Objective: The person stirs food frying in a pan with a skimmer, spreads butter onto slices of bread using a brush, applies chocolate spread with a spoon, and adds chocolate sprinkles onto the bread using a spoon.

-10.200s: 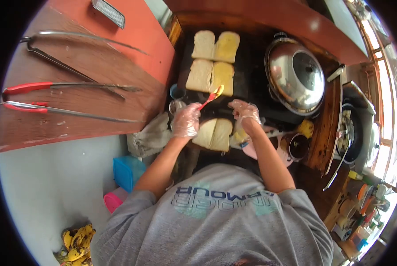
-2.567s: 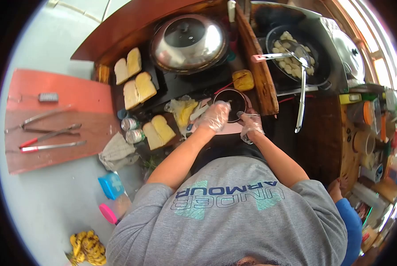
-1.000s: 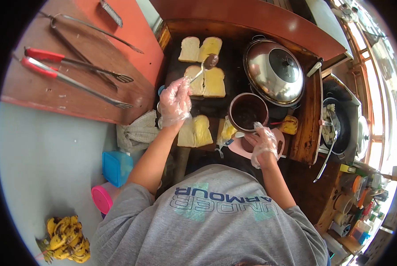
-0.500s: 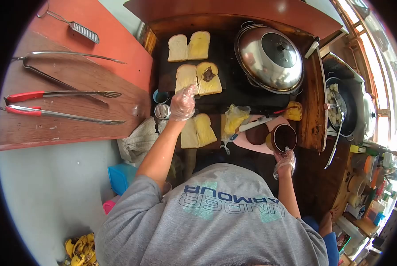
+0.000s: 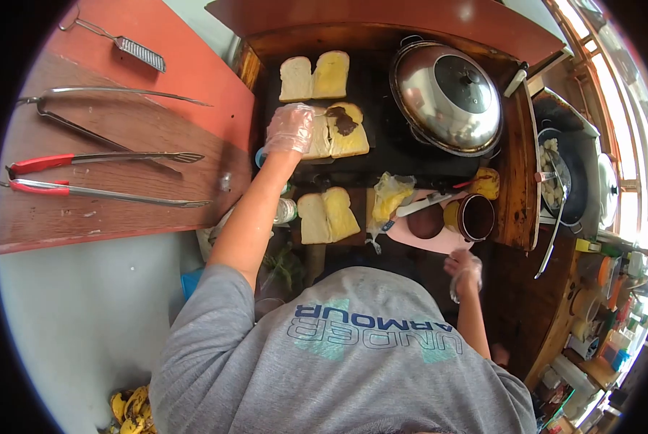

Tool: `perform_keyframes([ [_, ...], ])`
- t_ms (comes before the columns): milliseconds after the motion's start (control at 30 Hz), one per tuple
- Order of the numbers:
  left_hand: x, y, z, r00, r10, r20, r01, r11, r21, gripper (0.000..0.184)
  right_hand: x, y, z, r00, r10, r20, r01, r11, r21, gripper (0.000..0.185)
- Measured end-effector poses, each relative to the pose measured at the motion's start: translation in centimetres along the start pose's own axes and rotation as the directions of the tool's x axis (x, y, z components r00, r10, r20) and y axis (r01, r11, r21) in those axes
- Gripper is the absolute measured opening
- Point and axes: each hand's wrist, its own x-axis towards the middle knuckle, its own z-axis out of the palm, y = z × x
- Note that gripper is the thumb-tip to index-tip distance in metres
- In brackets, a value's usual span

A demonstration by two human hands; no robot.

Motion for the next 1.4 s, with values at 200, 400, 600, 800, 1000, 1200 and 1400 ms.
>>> perform_keyframes([
  [200,-2.7,-1.5,-0.8,0.999,0.018,-0.026,-0.024,0.966,-0.257,0.021,-6.9,-9.2,15.7,0.589,-0.629,0.507,0.768,0.243,-0.592,0.032],
  [400,-0.2,-2.3,3.7,0.979,0.183,-0.095,-0.187,0.982,-0.035,0.02,-3.9,-12.5,29.0,0.205,-0.657,0.726,0.937,-0.082,-0.339,0.038],
  [600,-0.6,-3.0,2.2,0.987,0.068,-0.147,-0.117,0.927,-0.357,0.016,-3.5,-12.4,30.1,0.15,-0.717,0.681,0.923,-0.145,-0.356,0.026],
  [800,1.1,-2.7,6.4,0.946,0.148,-0.289,-0.23,0.933,-0.278,0.014,-2.6,-11.6,30.4,0.056,-0.776,0.628,0.93,-0.188,-0.315,0.02],
  [1000,0.5,-2.1,2.4,0.93,0.132,-0.342,-0.191,0.971,-0.145,0.013,-1.9,-11.5,30.4,0.062,-0.78,0.623,0.93,-0.18,-0.319,0.024],
  [1200,-4.7,0.4,4.1,0.986,-0.123,0.113,0.166,0.803,-0.573,0.015,-1.7,-12.7,30.9,0.169,-0.865,0.472,0.931,-0.017,-0.364,0.037],
  [1400,-8.0,1.6,-0.9,0.993,0.059,0.106,-0.017,0.933,-0.36,0.013,-1.6,-12.8,30.8,0.217,-0.818,0.533,0.901,-0.041,-0.431,0.036],
])
